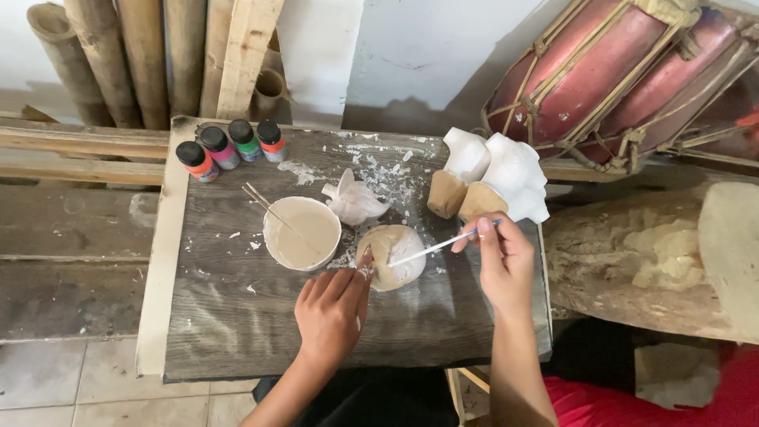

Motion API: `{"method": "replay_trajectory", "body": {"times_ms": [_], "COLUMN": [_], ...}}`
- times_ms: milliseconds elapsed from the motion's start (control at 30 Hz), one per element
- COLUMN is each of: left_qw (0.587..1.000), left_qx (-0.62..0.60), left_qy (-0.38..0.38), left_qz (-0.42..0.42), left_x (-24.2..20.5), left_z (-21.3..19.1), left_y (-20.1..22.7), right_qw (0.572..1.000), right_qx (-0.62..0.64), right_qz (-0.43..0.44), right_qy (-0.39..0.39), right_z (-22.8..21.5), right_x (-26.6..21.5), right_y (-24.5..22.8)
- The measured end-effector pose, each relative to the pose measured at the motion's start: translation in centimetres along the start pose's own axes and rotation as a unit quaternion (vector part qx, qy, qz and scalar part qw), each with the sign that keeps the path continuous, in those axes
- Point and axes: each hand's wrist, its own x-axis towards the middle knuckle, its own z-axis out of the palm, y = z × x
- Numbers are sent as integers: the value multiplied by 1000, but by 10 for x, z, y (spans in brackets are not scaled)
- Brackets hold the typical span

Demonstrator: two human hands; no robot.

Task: Applying a white coating to a small rounded object using a thin applicator stick

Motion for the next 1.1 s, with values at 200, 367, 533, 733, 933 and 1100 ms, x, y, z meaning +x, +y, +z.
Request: {"method": "replay_trajectory", "body": {"times_ms": [200,367,533,733,933,1100], "left_qw": [1000,1000,1000,1000,1000,1000], "left_qx": [-6,0,-10,-5,-5,-1], "left_qy": [-2,3,7,0,2,3], "left_qz": [-1,-2,-4,-13,-8,-6], "left_x": [0,3,4,2,2,4], "left_z": [-1,-3,-1,1,0,-1], "left_y": [0,0,-1,-2,-1,0], "right_qw": [999,998,980,980,990,989], "right_qx": [-36,-49,-153,-150,-86,-90], "right_qz": [5,-41,-129,-132,-107,-117], "right_qy": [5,-9,-7,16,11,29], "right_z": [9,7,1,-6,0,8], "right_x": [9,4,-17,-41,-24,-6], "right_y": [4,5,-7,3,7,7]}}
